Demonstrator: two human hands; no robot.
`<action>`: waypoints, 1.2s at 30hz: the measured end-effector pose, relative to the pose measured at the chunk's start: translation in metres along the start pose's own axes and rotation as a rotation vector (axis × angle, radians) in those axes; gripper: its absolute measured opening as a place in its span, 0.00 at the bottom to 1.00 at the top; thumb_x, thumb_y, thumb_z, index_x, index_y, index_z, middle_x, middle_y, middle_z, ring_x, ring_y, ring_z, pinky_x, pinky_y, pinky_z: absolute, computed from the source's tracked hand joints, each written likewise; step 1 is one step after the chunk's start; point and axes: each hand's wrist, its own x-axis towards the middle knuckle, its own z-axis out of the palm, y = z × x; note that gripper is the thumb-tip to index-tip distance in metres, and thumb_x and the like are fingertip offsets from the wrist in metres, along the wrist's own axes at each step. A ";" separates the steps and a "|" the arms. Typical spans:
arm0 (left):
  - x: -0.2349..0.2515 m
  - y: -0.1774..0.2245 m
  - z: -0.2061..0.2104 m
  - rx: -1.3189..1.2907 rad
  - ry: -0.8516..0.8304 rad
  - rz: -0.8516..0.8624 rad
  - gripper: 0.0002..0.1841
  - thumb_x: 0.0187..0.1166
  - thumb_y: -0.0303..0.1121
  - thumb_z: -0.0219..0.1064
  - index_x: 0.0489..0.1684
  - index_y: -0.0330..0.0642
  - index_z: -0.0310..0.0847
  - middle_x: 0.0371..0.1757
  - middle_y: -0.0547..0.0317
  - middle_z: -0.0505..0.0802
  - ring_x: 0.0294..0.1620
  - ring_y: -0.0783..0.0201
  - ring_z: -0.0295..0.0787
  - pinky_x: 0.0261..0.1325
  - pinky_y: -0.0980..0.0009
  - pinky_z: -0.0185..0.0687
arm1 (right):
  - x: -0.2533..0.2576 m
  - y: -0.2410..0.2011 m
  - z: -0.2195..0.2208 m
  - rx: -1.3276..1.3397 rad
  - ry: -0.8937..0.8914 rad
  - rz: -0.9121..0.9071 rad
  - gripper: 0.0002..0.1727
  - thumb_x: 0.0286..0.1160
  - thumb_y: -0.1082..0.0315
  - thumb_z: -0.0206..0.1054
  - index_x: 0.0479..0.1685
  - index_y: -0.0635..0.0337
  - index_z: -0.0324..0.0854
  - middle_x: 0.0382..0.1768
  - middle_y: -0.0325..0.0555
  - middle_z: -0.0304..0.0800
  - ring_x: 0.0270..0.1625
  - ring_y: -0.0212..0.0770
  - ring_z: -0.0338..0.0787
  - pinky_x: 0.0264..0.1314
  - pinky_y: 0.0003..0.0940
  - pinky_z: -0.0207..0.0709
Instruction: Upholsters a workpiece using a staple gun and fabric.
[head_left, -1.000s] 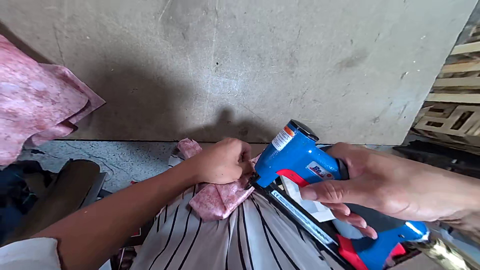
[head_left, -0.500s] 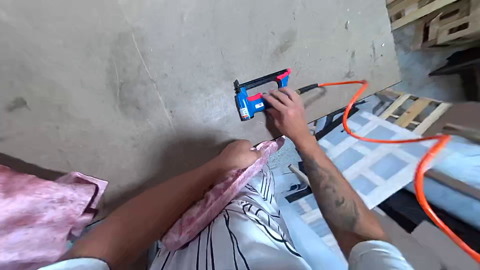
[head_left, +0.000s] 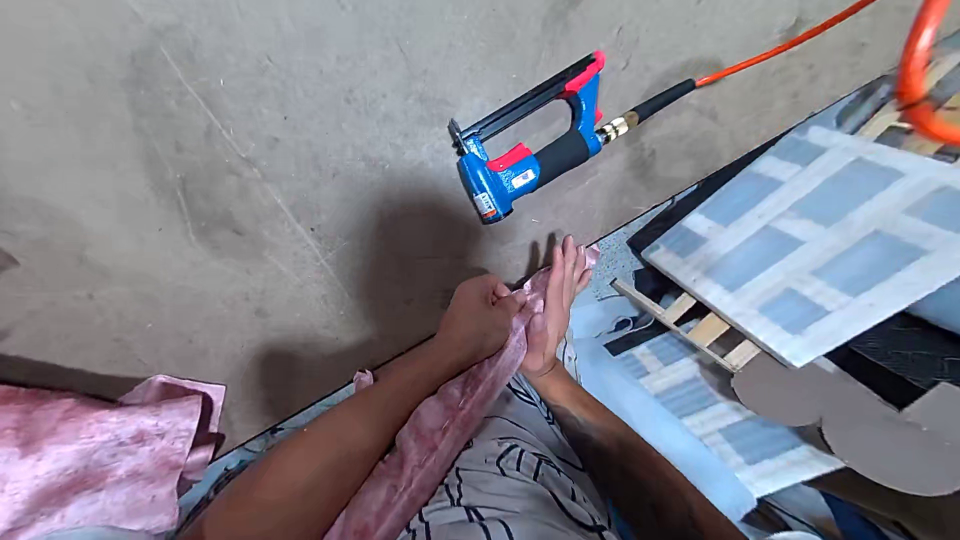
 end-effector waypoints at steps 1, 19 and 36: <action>0.002 0.001 -0.002 0.042 -0.016 -0.005 0.13 0.85 0.42 0.67 0.34 0.43 0.81 0.20 0.59 0.85 0.21 0.63 0.82 0.26 0.63 0.80 | -0.001 -0.012 -0.001 -0.001 -0.026 -0.029 0.60 0.70 0.21 0.28 0.94 0.58 0.54 0.96 0.55 0.46 0.97 0.60 0.40 0.92 0.77 0.22; 0.015 -0.026 0.009 0.345 0.040 0.156 0.16 0.81 0.55 0.61 0.30 0.56 0.81 0.23 0.65 0.85 0.28 0.61 0.86 0.27 0.50 0.81 | 0.190 0.067 -0.065 -0.542 -0.349 -0.585 0.44 0.76 0.33 0.61 0.86 0.53 0.68 0.72 0.67 0.79 0.75 0.69 0.76 0.78 0.66 0.68; 0.004 -0.005 -0.008 0.252 -0.108 0.030 0.13 0.82 0.47 0.61 0.40 0.49 0.85 0.37 0.55 0.90 0.43 0.52 0.90 0.42 0.44 0.85 | 0.260 -0.085 -0.111 -0.485 -1.508 0.784 0.19 0.82 0.52 0.70 0.46 0.63 0.83 0.19 0.54 0.82 0.16 0.49 0.86 0.20 0.45 0.88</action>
